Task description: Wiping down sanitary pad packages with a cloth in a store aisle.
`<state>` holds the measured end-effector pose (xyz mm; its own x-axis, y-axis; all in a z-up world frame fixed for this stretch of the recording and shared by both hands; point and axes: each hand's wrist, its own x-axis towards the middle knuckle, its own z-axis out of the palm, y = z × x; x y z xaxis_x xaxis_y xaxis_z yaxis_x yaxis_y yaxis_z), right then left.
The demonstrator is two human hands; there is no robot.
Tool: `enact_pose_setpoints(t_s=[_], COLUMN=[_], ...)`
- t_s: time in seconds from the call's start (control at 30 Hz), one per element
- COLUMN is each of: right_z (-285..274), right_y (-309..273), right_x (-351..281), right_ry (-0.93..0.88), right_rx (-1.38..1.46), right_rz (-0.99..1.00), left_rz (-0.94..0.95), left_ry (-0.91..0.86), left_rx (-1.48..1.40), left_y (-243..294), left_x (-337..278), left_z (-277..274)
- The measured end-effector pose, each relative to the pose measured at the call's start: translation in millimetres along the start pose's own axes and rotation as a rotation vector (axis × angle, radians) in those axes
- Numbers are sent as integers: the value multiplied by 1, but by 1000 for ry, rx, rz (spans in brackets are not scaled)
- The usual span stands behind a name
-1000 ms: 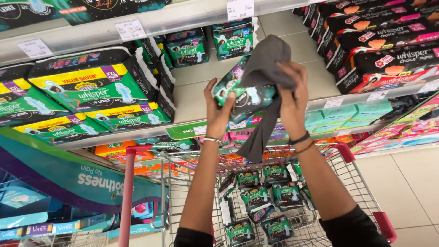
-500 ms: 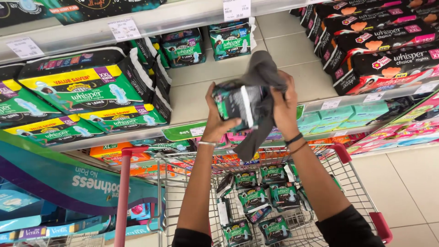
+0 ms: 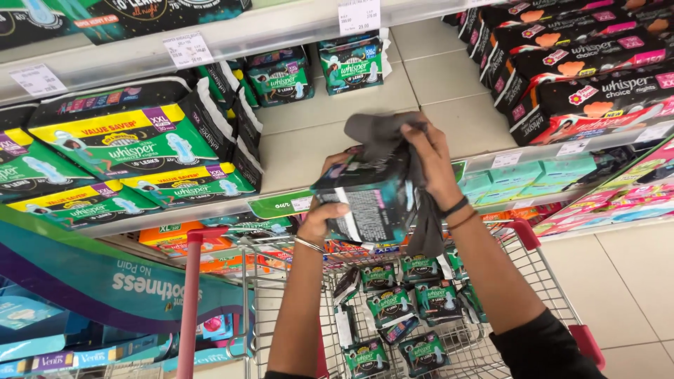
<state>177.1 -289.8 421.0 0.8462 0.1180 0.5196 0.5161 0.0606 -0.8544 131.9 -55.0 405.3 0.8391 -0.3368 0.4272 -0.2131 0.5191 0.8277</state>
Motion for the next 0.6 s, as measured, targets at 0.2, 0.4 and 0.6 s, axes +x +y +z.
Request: enact_pose_setpoints(t_s=[0.2, 0.4, 0.6], right_z=[64, 68, 18], right_y=[-21, 31, 40], right_x=[-48, -98, -63], right_ry=[504, 185, 245], right_rx=[-198, -737, -820], right_rz=[-127, -400, -493], left_rz=[30, 61, -56], left_ry=[593, 245, 402], left_rx=[-634, -806, -774], left_y=[-86, -116, -4], left_x=[-6, -4, -1], left_z=[-35, -60, 8])
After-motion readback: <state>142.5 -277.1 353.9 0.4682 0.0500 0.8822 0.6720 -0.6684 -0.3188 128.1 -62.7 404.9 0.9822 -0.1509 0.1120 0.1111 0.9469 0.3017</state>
